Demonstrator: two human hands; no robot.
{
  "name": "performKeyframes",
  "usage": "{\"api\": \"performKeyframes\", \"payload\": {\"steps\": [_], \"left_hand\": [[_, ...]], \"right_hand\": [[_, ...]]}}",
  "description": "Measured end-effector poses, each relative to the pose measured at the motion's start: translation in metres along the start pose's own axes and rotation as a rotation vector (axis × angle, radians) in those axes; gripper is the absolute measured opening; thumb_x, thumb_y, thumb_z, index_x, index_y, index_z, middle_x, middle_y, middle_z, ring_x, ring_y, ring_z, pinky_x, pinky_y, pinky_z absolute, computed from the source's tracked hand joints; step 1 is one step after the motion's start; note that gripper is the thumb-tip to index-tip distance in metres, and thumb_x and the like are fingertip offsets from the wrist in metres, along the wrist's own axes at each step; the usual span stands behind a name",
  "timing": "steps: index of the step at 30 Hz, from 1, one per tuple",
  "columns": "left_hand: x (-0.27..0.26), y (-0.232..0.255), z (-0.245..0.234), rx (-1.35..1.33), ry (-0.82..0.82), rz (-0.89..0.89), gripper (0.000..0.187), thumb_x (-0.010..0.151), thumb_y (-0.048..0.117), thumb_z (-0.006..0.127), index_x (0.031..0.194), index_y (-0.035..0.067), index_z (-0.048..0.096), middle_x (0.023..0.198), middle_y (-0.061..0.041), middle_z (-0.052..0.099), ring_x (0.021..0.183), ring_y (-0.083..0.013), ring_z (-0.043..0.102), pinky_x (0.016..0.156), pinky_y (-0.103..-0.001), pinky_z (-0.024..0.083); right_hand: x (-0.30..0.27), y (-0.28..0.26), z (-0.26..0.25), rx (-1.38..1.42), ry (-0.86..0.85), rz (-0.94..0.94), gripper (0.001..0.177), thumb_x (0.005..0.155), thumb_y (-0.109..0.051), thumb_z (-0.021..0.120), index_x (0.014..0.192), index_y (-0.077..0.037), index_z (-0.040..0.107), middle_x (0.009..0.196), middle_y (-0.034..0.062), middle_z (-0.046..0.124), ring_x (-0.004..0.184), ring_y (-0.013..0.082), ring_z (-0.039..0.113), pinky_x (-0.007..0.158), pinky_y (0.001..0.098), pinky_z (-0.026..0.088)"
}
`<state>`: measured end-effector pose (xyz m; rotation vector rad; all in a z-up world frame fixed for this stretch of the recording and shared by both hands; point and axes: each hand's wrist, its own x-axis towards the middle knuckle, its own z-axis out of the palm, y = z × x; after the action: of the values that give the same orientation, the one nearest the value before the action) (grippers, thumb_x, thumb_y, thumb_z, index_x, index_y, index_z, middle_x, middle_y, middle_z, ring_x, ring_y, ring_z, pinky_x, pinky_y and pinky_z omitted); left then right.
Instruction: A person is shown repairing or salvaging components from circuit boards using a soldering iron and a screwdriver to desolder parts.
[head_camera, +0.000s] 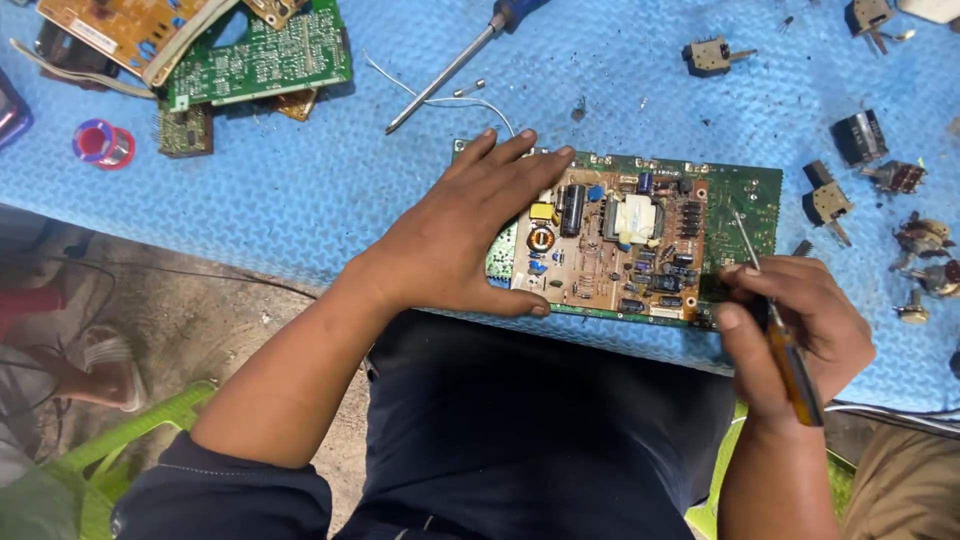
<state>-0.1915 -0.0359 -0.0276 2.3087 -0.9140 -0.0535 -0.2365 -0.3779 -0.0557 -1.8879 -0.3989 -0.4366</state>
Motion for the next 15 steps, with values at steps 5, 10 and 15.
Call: {"api": "performKeyframes", "payload": {"steps": [5,10,15], "left_hand": [[-0.001,-0.003,0.006,0.056,0.046,0.042,0.122,0.079,0.06,0.091,0.165,0.01,0.02,0.169,-0.013,0.039,0.161,-0.0423,0.026,0.133,-0.063,0.013],[0.001,-0.002,0.008,0.098,0.052,0.057,0.122,0.076,0.06,0.093,0.163,0.007,0.025,0.164,-0.015,0.045,0.158,-0.0442,0.03,0.13,-0.064,0.016],[0.006,0.001,0.004,0.149,0.025,0.065,0.118,0.078,0.063,0.088,0.163,0.008,0.026,0.165,-0.014,0.044,0.156,-0.0448,0.032,0.128,-0.064,0.018]], "right_hand": [[0.011,-0.014,0.0,-0.252,-0.209,-0.125,0.056,0.084,-0.02,0.089,0.128,0.002,0.063,0.129,0.0201,0.068,0.123,0.0361,0.06,0.112,0.0485,0.05],[0.025,-0.037,0.0,-0.355,-0.364,-0.061,0.067,0.081,-0.028,0.088,0.137,-0.001,0.062,0.136,0.0174,0.068,0.13,0.0355,0.062,0.113,0.0479,0.051],[0.033,-0.044,-0.005,-0.371,-0.418,-0.083,0.067,0.083,-0.026,0.086,0.139,0.001,0.061,0.139,0.0186,0.067,0.131,0.0388,0.061,0.115,0.0508,0.049]]}}
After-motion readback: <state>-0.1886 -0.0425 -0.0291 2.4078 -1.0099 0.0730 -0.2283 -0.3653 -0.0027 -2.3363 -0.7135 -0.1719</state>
